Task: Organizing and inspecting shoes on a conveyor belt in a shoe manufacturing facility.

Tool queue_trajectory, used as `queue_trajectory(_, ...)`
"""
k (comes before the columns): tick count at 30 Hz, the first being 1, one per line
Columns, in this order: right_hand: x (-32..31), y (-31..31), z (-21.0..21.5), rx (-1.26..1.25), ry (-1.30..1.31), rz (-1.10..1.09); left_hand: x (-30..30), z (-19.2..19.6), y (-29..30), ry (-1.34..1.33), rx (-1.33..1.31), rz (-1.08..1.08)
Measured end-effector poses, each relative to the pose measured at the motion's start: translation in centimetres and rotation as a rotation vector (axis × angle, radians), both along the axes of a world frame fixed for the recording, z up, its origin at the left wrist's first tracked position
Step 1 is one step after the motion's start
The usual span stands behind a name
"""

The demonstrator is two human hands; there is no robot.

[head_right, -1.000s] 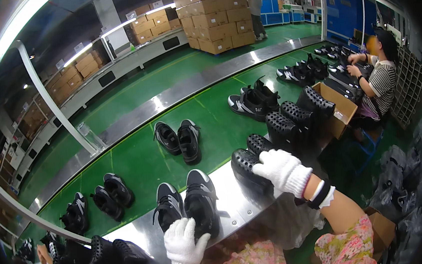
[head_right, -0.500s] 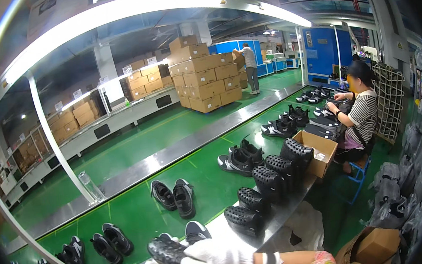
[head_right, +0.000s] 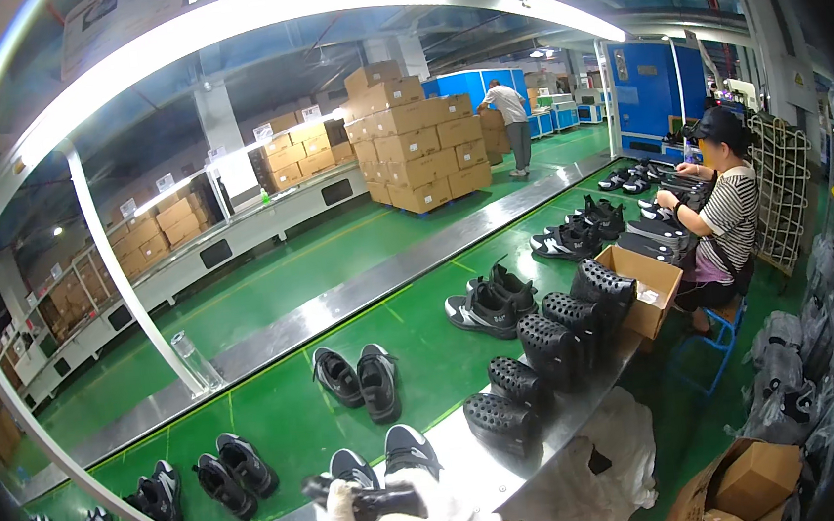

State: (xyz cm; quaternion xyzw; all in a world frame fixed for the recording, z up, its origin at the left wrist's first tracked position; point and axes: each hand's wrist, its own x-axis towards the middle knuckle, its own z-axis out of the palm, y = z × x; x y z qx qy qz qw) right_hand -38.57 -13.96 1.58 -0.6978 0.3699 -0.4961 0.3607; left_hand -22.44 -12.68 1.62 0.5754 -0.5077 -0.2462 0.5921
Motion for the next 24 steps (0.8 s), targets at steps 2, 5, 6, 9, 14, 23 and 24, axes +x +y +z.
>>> queue_trajectory(2, -2.0, 0.1, -0.4, 0.114, -0.136, -0.015, 0.2, -0.3, 0.1, -0.530, -0.012, 0.070)
queue_trajectory(5, -4.8, 0.1, 1.3, 0.371, -0.503, 0.008, -0.2, -3.3, -3.3, 0.685, 0.243, -0.492)
queue_trajectory(6, -6.3, -0.9, -0.2, 0.360, -0.478, 0.006, 0.5, -3.8, -4.2, 0.055, 0.218, -0.455)
queue_trajectory(9, -9.0, -1.7, -3.8, 0.481, -0.492, -0.033, -0.3, -2.5, -5.0, -0.850, -0.054, -0.544)
queue_trajectory(14, -9.3, -1.0, -4.6, 0.581, -0.430, 0.016, -0.8, -2.7, -6.9, -1.290, -0.027, -0.464)
queue_trajectory(23, -9.7, 0.2, -0.5, 0.510, -0.035, -0.050, -0.4, -2.9, -8.3, -1.146, 0.281, -0.211)
queue_trajectory(24, -9.6, -0.2, 0.3, 0.419, 0.099, -0.027, -0.6, -2.1, -8.1, -1.057, 0.357, -0.239)
